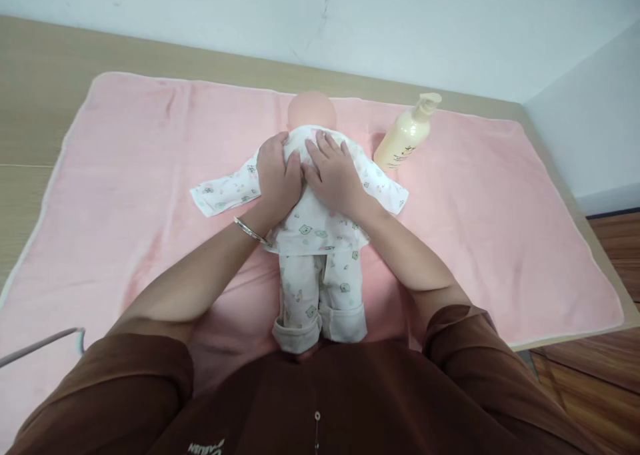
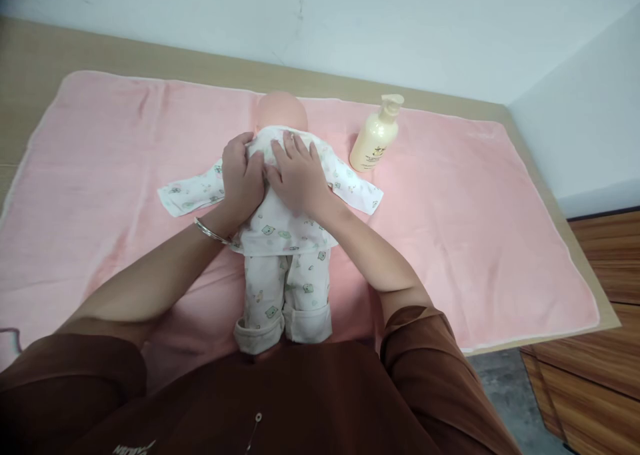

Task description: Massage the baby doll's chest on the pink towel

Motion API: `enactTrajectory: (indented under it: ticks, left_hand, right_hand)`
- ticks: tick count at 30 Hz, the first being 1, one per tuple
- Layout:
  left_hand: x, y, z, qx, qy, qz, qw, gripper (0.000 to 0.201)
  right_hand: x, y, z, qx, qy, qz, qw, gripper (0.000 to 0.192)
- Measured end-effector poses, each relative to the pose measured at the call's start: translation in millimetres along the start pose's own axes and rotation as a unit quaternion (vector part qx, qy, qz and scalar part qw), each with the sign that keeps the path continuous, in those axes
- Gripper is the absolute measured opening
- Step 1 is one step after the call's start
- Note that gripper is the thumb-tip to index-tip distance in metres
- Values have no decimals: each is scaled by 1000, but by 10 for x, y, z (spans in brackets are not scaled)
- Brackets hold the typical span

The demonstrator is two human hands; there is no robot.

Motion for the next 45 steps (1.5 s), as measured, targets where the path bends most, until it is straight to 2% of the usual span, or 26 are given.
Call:
enactTrajectory:
  ticks: [2, 6, 10, 11, 15, 16, 20, 22, 24, 28, 30, 32, 35, 36, 38, 41, 43, 45]
  left_hand:
    - [-3, -8, 9, -12, 4, 13, 1000, 50]
    - [-6, -21, 16, -24, 13, 15, 1000, 49]
    - [-10, -31, 9, -5, 1, 0, 1000, 46]
    - [-13, -35, 6, -1, 0, -4, 1000, 47]
    - [-13, -48, 0, 13, 1, -2, 1000, 51]
    - [-6, -49, -3, 19, 3, -2, 1000, 50]
    - [32, -56, -8, 34, 16, -7, 999, 45]
    - [16, -97, 3, 37, 26, -16, 999, 48]
    - [-54, -194, 25, 57, 54, -35, 996, 50]
    - [-292, -545, 61, 140, 159, -87, 973, 58]
    - [-356, -755, 38, 135, 201, -118, 963, 59]
    - [-319, -956, -29, 72, 237, -125, 961, 51]
    - [-78, -1226, -193, -96, 281, -74, 952, 29]
    - [34, -1308, -254, -133, 283, -59, 948, 33]
    - [269, -1446, -382, -226, 281, -13, 933, 54]
    - [588, -1529, -618, -354, 244, 87, 898, 74]
    - [751, -1480, -808, -326, 200, 94, 919, 82]
    - [847, -1387, -1005, -325, 233, 81, 913, 86]
  right_hand:
    - [12, -7, -16, 6, 21, 8, 1000, 54]
    - [46, -45, -3, 25, -36, 18, 999, 54]
    - [60, -46, -16, 9, 33, 25, 999, 56]
    - [54, -41, -10, 14, 27, 30, 999, 56]
    - [-6, -3, 9, 18, -77, 37, 996, 55]
    - [-19, 9, -5, 9, -81, 37, 996, 54]
    - [-8, 31, -34, 1, -11, 34, 999, 50]
    - [13, 7, 74, 8, -22, 11, 1000, 50]
    - [11, -41, 287, 13, -72, -6, 997, 50]
    - [-89, -222, 828, 42, -193, -8, 980, 47]
    - [-153, -367, 1056, 51, -236, -25, 970, 48]
    - [-204, -532, 1231, 63, -265, -48, 961, 49]
    - [-257, -770, 1406, 108, -287, -98, 947, 51]
    - [-270, -832, 1446, 123, -287, -111, 943, 54]
    - [-286, -917, 1499, 136, -272, -130, 944, 59]
    - [-275, -952, 1507, 117, -218, -126, 961, 65]
    - [-240, -940, 1463, 87, -174, -111, 975, 65]
    - [-189, -924, 1388, 50, -145, -91, 984, 62]
Point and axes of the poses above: each hand's wrist, its own x-axis towards the middle knuckle, its own z-axis out of the back of the hand, y = z × x, the point moved 1 cm from there along x, towards the middle knuckle, and after that the axes turned 4 degrees about -y, right-handed, at the moved point
